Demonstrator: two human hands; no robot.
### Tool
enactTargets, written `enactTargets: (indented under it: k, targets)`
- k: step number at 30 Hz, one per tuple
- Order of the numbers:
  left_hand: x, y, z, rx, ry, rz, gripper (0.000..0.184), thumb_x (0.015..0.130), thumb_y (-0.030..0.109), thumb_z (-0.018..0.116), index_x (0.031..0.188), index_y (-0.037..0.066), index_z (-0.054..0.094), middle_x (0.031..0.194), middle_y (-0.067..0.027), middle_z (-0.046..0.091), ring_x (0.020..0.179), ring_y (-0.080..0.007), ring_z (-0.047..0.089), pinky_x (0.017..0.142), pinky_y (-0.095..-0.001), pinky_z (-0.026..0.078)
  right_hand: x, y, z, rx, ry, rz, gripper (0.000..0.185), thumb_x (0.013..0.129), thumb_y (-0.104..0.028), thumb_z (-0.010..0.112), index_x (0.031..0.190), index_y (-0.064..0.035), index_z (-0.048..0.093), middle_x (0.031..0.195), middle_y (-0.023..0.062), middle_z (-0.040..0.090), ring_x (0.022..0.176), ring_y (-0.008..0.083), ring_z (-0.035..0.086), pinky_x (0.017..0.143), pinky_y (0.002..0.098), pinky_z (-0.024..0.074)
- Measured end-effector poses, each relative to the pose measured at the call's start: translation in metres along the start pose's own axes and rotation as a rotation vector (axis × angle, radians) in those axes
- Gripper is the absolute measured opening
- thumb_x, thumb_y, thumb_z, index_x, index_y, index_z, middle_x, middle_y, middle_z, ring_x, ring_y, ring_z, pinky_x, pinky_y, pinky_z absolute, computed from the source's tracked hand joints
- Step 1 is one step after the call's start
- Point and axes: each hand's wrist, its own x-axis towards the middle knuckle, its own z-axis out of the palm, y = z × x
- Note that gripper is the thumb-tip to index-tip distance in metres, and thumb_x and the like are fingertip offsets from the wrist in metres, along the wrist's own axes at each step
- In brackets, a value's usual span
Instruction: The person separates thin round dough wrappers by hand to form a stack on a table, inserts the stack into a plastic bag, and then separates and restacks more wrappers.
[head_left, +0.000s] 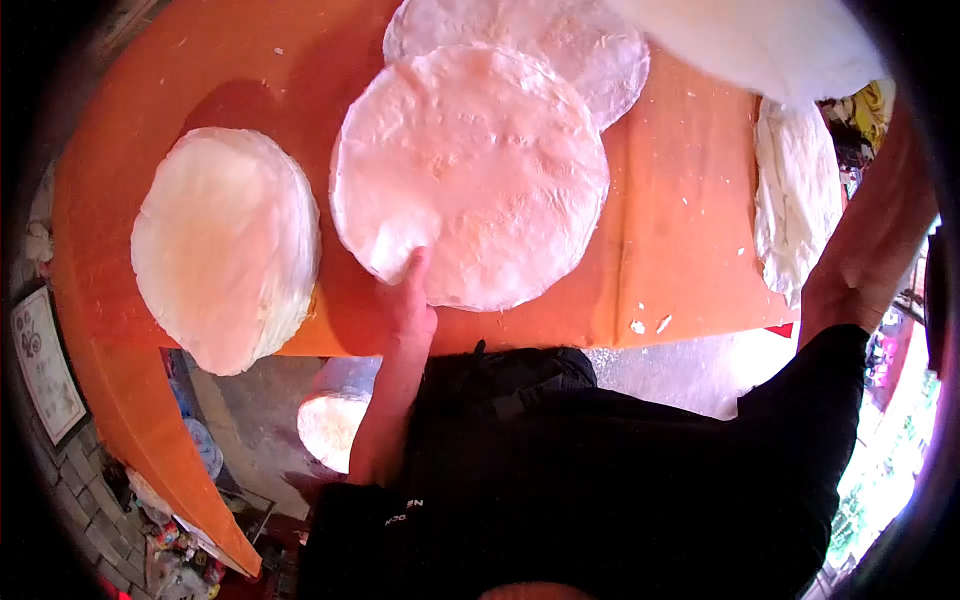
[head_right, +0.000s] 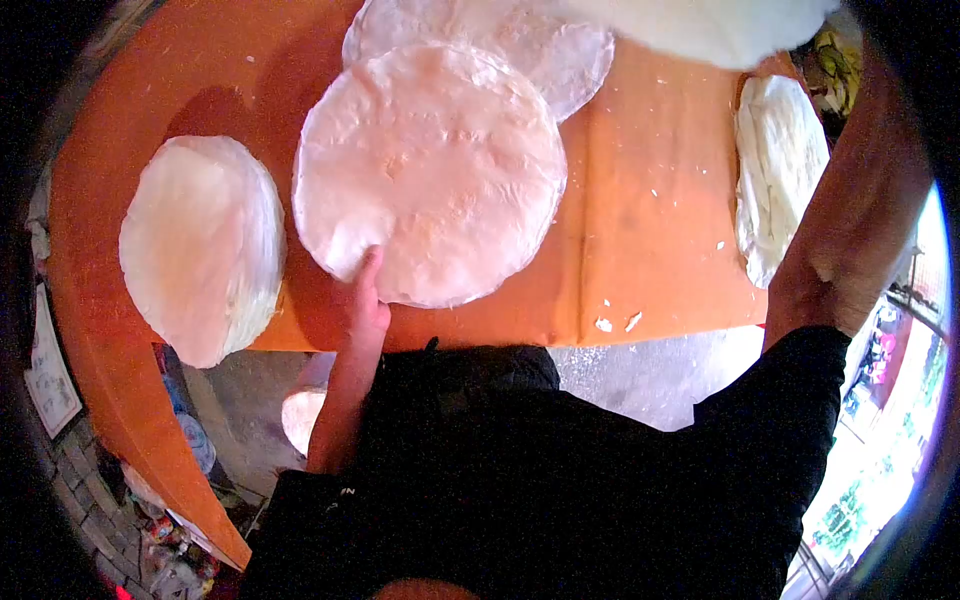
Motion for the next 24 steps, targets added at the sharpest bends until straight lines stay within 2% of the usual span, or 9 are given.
enactTargets:
  k: [5,8,10,13,15,16,17,21,24]
  targets:
    - [-0.008,0.008,-0.007,-0.016,-0.150,-0.035,0.058,0.085,0.005,0.066,0.136,-0.001,0.040,0.133,-0.0099,0.050,0.120,-0.0218,0.049,0.100,-0.0348,0.041,-0.023,0.044,-0.004,0.514,0.220,0.373,0.024,0.091,-0.023,0.055,0.102,-0.0032,0.062,0.092,0.0075,0.065,0.079,0.0172,0.061,0.070,0.0318,0.0478]
    - [-0.008,0.001,-0.013,-0.038,-0.095,-0.061,0.054,0.088,0.010,0.065,0.135,-0.001,0.041,0.132,-0.0095,0.050,0.119,-0.0207,0.049,0.099,-0.0359,0.041,-0.037,0.098,0.011,0.940,0.453,0.664,0.029,0.093,-0.026,0.054,0.112,-0.0052,0.062,0.102,0.0064,0.065,0.089,0.0166,0.061,0.080,0.0319,0.0478]
    - [-0.008,0.000,-0.016,-0.097,-0.099,-0.114,0.055,0.089,0.012,0.065,0.136,0.001,0.040,0.132,-0.0085,0.050,0.120,-0.0202,0.049,0.099,-0.0357,0.041,-0.067,0.135,0.063,0.930,0.482,0.815,0.034,0.095,-0.029,0.053,0.118,-0.0065,0.062,0.109,0.0057,0.065,0.096,0.0162,0.060,0.087,0.0319,0.0479]
    - [-0.005,0.000,-0.020,-0.205,-0.125,-0.204,0.057,0.090,0.015,0.065,0.139,0.006,0.037,0.132,-0.0064,0.049,0.120,-0.0191,0.048,0.101,-0.0354,0.041,-0.179,0.185,0.224,0.454,0.349,0.895,0.019,0.088,-0.027,0.066,0.081,-0.0098,0.061,0.069,-0.0038,0.053,0.060,0.0084,0.048,0.051,0.0277,0.0411]
    - [-0.004,-0.003,-0.021,-0.280,-0.191,-0.197,0.060,0.090,0.016,0.066,0.141,0.009,0.035,0.133,-0.0045,0.048,0.121,-0.0187,0.048,0.101,-0.0345,0.042,-0.229,0.182,0.258,0.603,0.320,1.096,0.026,0.088,-0.028,0.065,0.094,-0.0033,0.062,0.069,-0.0028,0.053,0.056,0.0076,0.046,0.049,0.0240,0.0396]
    - [-0.004,-0.003,-0.021,-0.300,-0.225,-0.183,0.058,0.089,0.016,0.066,0.139,0.009,0.037,0.131,-0.0033,0.049,0.121,-0.0178,0.048,0.100,-0.0335,0.043,-0.241,0.193,0.257,0.697,0.249,1.041,0.014,0.090,-0.016,0.061,0.095,-0.0029,0.063,0.074,0.0020,0.062,0.059,0.0113,0.057,0.049,0.0241,0.0445]
    - [0.000,-0.003,-0.021,-0.298,-0.217,-0.174,0.058,0.089,0.016,0.066,0.139,0.009,0.037,0.131,-0.0033,0.049,0.121,-0.0178,0.048,0.100,-0.0335,0.043,-0.229,0.173,0.252,0.706,0.240,1.037,0.014,0.090,-0.016,0.061,0.095,-0.0029,0.063,0.074,0.0020,0.062,0.059,0.0113,0.057,0.049,0.0241,0.0445]
    - [-0.001,-0.006,-0.020,-0.250,-0.194,-0.181,0.055,0.089,0.016,0.066,0.137,0.007,0.040,0.131,-0.0034,0.049,0.119,-0.0178,0.049,0.099,-0.0332,0.043,-0.143,0.033,0.201,0.869,0.148,0.602,0.020,0.093,-0.017,0.057,0.101,0.0013,0.060,0.088,0.0145,0.069,0.069,0.0215,0.068,0.050,0.0269,0.0492]
    - [-0.005,-0.004,-0.018,-0.196,-0.199,-0.093,0.053,0.089,0.015,0.064,0.136,0.006,0.040,0.131,-0.0040,0.050,0.119,-0.0184,0.050,0.099,-0.0334,0.044,-0.102,-0.001,0.181,1.040,0.151,0.418,0.021,0.094,-0.017,0.055,0.102,0.0018,0.060,0.091,0.0133,0.068,0.072,0.0212,0.067,0.055,0.0273,0.0508]
